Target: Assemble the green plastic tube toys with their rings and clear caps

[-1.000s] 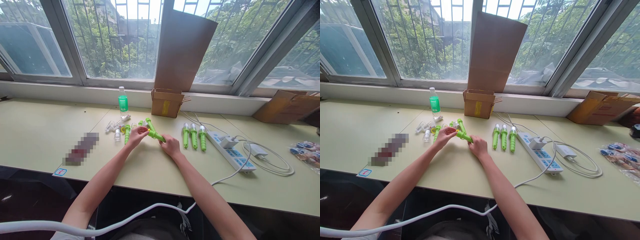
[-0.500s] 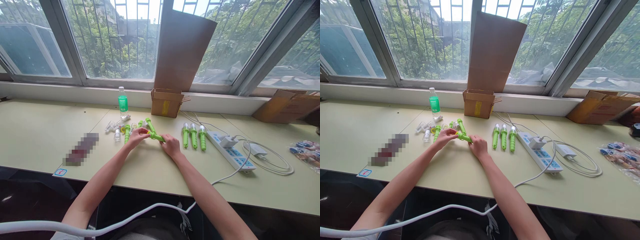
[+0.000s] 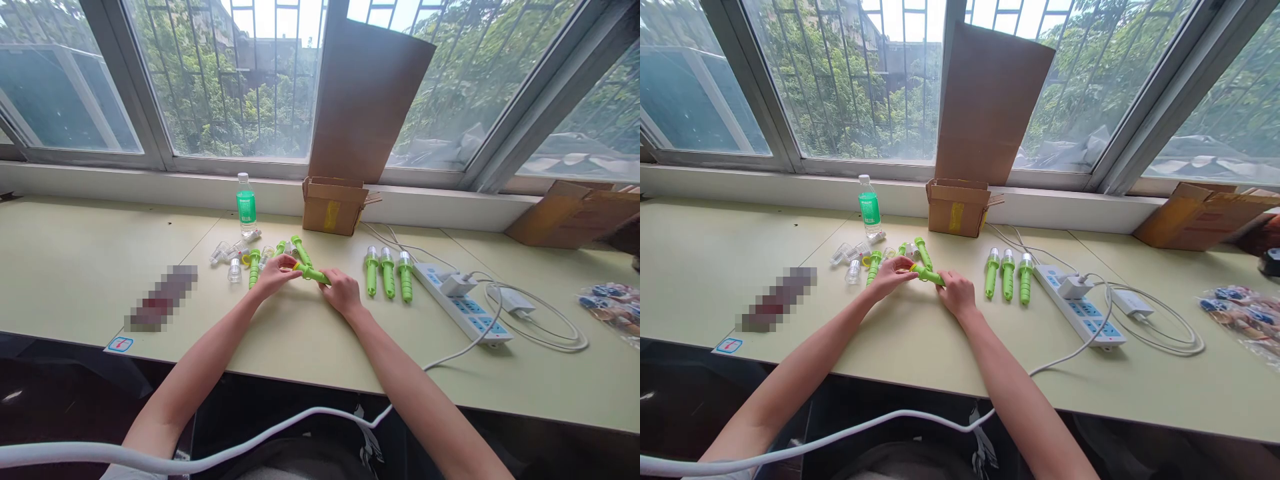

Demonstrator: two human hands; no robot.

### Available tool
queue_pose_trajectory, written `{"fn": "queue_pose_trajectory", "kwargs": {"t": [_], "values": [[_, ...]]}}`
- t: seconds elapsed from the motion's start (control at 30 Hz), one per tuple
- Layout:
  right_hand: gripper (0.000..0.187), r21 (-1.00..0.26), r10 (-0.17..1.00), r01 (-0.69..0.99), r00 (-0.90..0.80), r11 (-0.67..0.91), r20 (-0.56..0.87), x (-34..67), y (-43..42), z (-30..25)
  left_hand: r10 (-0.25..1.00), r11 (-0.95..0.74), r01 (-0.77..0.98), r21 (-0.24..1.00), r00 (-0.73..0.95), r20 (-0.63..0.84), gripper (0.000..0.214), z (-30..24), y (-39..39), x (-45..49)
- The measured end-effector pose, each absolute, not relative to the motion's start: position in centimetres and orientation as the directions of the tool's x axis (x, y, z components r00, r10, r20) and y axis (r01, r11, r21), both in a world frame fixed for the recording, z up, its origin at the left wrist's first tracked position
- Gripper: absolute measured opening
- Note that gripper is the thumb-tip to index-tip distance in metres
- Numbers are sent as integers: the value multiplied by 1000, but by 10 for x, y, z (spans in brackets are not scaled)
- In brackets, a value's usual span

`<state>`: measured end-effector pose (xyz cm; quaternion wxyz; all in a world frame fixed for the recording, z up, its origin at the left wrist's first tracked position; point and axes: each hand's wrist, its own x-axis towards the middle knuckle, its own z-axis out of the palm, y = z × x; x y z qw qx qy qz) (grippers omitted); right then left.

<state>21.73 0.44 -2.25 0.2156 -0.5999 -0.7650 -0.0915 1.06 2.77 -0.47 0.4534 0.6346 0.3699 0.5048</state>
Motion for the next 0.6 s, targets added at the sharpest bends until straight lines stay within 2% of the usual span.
{"fn": "queue_pose_trajectory", "kwargs": {"t": [0.6], "values": [[29,-146,861,938,-217,314,459,218,4,-24,911,-365,64,929,232,342,32,-7,29,10]]}}
